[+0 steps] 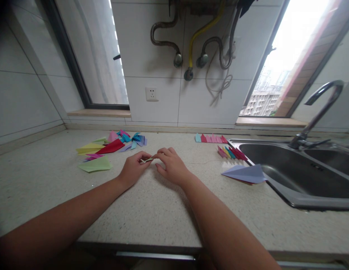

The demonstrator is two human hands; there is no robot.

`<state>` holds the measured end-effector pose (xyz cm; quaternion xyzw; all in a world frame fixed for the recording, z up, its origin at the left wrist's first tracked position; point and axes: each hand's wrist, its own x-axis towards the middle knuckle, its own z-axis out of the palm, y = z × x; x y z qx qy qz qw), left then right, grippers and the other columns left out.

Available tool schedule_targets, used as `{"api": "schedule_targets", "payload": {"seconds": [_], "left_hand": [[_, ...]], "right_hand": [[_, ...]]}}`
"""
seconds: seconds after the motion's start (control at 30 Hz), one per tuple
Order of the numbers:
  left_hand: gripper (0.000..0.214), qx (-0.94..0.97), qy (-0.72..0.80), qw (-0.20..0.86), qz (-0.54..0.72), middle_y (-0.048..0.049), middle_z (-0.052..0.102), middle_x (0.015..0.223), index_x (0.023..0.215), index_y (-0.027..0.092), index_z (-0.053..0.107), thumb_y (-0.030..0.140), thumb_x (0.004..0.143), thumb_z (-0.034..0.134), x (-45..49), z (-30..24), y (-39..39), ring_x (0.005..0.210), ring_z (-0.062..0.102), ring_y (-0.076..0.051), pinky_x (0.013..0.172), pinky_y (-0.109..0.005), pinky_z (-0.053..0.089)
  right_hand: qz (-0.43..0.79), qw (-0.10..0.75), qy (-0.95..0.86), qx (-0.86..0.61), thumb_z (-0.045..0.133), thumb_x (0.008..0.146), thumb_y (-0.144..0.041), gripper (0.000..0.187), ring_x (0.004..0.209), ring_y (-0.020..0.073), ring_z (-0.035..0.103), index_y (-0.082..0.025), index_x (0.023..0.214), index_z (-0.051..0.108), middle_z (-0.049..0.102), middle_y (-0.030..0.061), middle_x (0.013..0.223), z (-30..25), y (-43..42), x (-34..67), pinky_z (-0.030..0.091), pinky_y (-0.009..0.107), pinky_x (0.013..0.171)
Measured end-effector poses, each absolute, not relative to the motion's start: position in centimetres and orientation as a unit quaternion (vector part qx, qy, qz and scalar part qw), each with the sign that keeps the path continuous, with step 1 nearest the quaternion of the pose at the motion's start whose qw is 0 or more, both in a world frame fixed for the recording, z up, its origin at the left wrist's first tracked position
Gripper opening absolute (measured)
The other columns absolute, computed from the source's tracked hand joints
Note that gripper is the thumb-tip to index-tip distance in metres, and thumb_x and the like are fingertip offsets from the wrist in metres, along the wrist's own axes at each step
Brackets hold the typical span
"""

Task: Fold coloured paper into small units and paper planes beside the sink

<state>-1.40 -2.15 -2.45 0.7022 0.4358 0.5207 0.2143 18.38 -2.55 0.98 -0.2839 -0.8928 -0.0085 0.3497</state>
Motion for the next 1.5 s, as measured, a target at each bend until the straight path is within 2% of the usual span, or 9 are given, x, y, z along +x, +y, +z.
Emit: {"api": "schedule_targets", "payload": {"seconds": [0.13, 0.23, 0.3, 0.47, 0.77, 0.93, 1.27, 1.4, 1.5], "left_hand": [[0.038, 0.725, 0.437, 0.190, 0.497, -0.0061, 0.073, 0.102, 0.121, 0.022, 0.066, 0.025, 0.083, 0.063, -1.6, -2.7, -1.8, 0.087, 0.066, -0.019, 0.077, -0.031, 0.051], [0.030, 0.770, 0.421, 0.141, 0.459, -0.0061, 0.073, 0.108, 0.114, 0.024, 0.071, 0.024, 0.086, 0.060, -1.7, -2.5, -1.7, 0.097, 0.065, -0.021, 0.088, -0.035, 0.048], [0.028, 0.786, 0.416, 0.121, 0.442, -0.0054, 0.073, 0.106, 0.111, 0.026, 0.072, 0.023, 0.087, 0.059, -1.8, -2.4, -1.7, 0.098, 0.065, -0.022, 0.090, -0.036, 0.048], [0.033, 0.794, 0.427, 0.103, 0.421, -0.0058, 0.073, 0.109, 0.119, 0.028, 0.069, 0.022, 0.088, 0.057, -2.2, -2.4, -1.5, 0.100, 0.065, -0.023, 0.090, -0.037, 0.048], [0.034, 0.783, 0.457, 0.115, 0.407, -0.0073, 0.068, 0.122, 0.122, 0.022, 0.067, 0.026, 0.091, 0.054, -2.1, -2.9, -1.2, 0.112, 0.064, -0.022, 0.099, -0.035, 0.046], [0.036, 0.802, 0.463, 0.102, 0.363, -0.0067, 0.070, 0.119, 0.127, 0.024, 0.064, 0.030, 0.094, 0.050, -2.0, -2.7, -1.5, 0.106, 0.067, -0.022, 0.093, -0.033, 0.048], [0.039, 0.806, 0.472, 0.085, 0.348, -0.0072, 0.069, 0.120, 0.128, 0.026, 0.063, 0.020, 0.092, 0.051, -2.2, -3.1, -1.4, 0.107, 0.066, -0.022, 0.092, -0.032, 0.047], [0.040, 0.811, 0.490, 0.052, 0.315, -0.0077, 0.072, 0.115, 0.130, 0.027, 0.061, 0.021, 0.092, 0.050, -1.9, -2.7, -2.0, 0.100, 0.068, -0.024, 0.085, -0.033, 0.048], [0.040, 0.816, 0.500, 0.036, 0.289, -0.0076, 0.074, 0.108, 0.130, 0.029, 0.061, 0.023, 0.092, 0.052, -1.6, -2.3, -2.5, 0.093, 0.070, -0.025, 0.079, -0.033, 0.048]], "right_hand": [[-0.009, 0.335, -0.901, -0.275, 0.060, 0.085, -0.016, 0.036, 0.102, 0.0245, 0.049, -0.024, 0.120, 0.060, 0.058, 0.0084, 0.113, 1.0, -2.7, 18.2, 0.042, 0.042, 0.093], [-0.018, 0.325, -0.903, -0.280, 0.059, 0.086, -0.017, 0.037, 0.103, 0.0250, 0.048, -0.024, 0.122, 0.059, 0.058, 0.0090, 0.114, 1.0, -2.7, 18.2, 0.042, 0.043, 0.094], [-0.024, 0.319, -0.905, -0.281, 0.058, 0.086, -0.017, 0.037, 0.103, 0.0253, 0.048, -0.024, 0.122, 0.059, 0.057, 0.0092, 0.114, 1.0, -2.7, 18.2, 0.043, 0.044, 0.094], [-0.038, 0.308, -0.910, -0.275, 0.058, 0.086, -0.017, 0.035, 0.103, 0.0255, 0.048, -0.023, 0.120, 0.060, 0.057, 0.0094, 0.117, 1.0, -2.7, 18.2, 0.043, 0.045, 0.094], [-0.034, 0.275, -0.916, -0.291, 0.057, 0.086, -0.018, 0.041, 0.105, 0.0253, 0.049, -0.019, 0.126, 0.056, 0.059, 0.0110, 0.118, 0.7, -2.6, 18.1, 0.042, 0.044, 0.096], [-0.014, 0.273, -0.916, -0.295, 0.057, 0.084, -0.015, 0.036, 0.106, 0.0239, 0.050, -0.018, 0.120, 0.058, 0.060, 0.0099, 0.118, 0.7, -2.5, 18.2, 0.040, 0.042, 0.098], [0.019, 0.262, -0.914, -0.310, 0.059, 0.081, -0.013, 0.042, 0.105, 0.0229, 0.050, -0.017, 0.123, 0.056, 0.061, 0.0099, 0.120, 0.2, -2.7, 17.8, 0.042, 0.039, 0.095], [0.004, 0.259, -0.909, -0.327, 0.059, 0.082, -0.010, 0.035, 0.100, 0.0213, 0.051, -0.020, 0.116, 0.060, 0.065, 0.0070, 0.116, 0.2, -2.6, 17.7, 0.042, 0.036, 0.093], [-0.013, 0.262, -0.901, -0.346, 0.059, 0.086, -0.013, 0.022, 0.096, 0.0204, 0.052, -0.020, 0.105, 0.066, 0.069, 0.0058, 0.105, 0.3, -2.5, 17.5, 0.043, 0.033, 0.087]]}}
